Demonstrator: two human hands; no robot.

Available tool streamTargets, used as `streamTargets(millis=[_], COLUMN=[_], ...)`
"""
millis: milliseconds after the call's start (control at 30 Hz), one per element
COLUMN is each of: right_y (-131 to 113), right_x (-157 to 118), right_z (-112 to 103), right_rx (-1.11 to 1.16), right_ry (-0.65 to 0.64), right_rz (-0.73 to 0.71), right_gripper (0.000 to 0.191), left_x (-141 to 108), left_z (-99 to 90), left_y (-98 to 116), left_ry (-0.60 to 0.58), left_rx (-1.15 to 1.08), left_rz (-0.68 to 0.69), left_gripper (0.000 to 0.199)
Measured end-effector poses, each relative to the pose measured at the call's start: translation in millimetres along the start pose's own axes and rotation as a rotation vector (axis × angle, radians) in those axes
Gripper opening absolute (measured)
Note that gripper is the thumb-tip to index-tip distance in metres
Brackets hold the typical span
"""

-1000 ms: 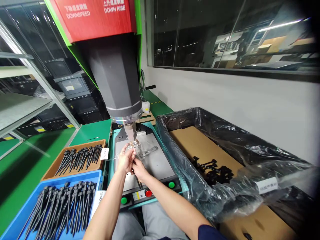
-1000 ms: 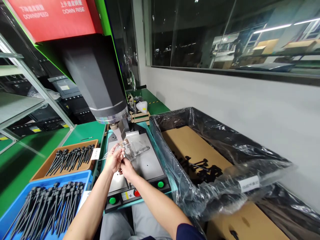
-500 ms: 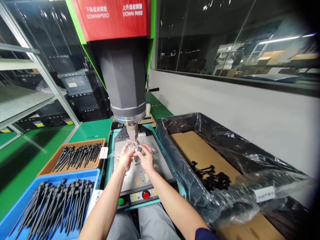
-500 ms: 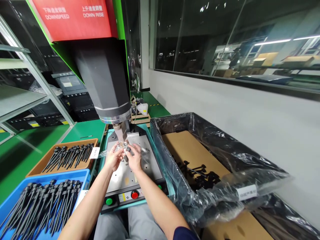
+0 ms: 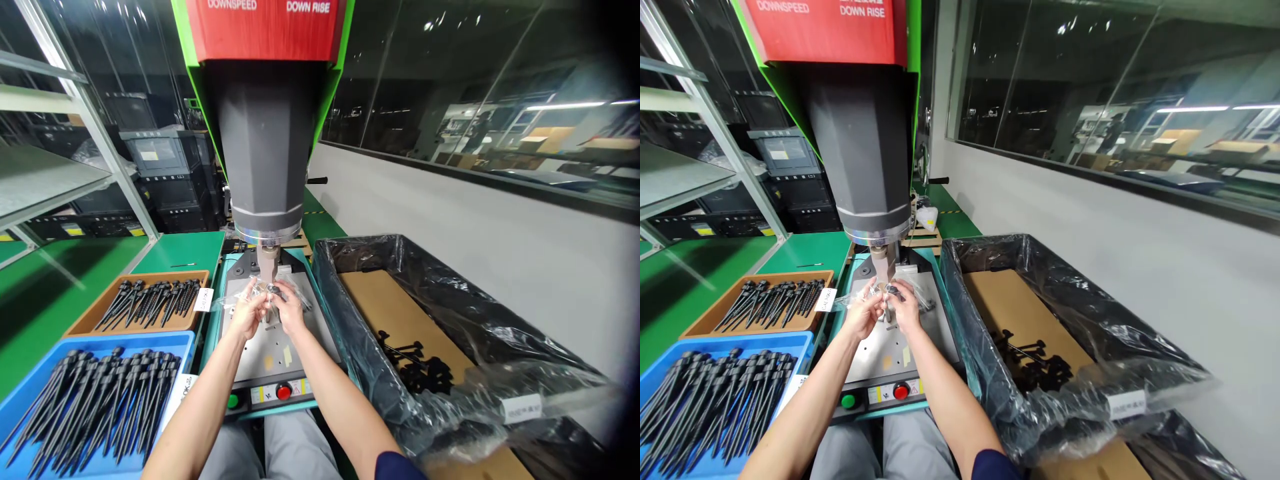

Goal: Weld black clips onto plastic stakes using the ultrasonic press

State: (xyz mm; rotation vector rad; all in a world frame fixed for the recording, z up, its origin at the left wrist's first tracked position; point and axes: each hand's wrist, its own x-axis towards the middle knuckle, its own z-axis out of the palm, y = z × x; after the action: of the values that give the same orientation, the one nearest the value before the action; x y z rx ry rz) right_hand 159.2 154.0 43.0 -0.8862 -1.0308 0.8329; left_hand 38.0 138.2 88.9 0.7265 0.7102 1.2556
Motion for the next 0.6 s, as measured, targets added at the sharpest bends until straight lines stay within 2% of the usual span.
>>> streamTargets(millis=[233, 333, 467, 600], right_y=[11.2, 11.4, 6.0, 0.6], right_x=[13.7, 16.2, 16.3, 20.1], right_z=[9.7, 8.9, 3.3, 1.7], right_rx=[0.003, -0.049, -0.119, -0.236], right_ry=[0.0, -0.046, -0.13, -0.111], right_rz=[0.071, 0.081, 0.022, -0.049], right_gripper=[0.028, 0.034, 0.037, 0.026], left_x=[0.0, -0.5, -1.0, -1.6], left_z=[2.8, 1.8, -2.3, -3.8], left_y=[-1.4, -3.2, -5.9, -7.2], left_ry=[0.002, 0.025, 0.023, 0.027], left_rx=[-0.006, -0.001, 0.011, 0.014], left_rz=[0.022, 0.01, 0.0, -0.002], left_gripper=[0.09, 0.09, 0.091, 0.093])
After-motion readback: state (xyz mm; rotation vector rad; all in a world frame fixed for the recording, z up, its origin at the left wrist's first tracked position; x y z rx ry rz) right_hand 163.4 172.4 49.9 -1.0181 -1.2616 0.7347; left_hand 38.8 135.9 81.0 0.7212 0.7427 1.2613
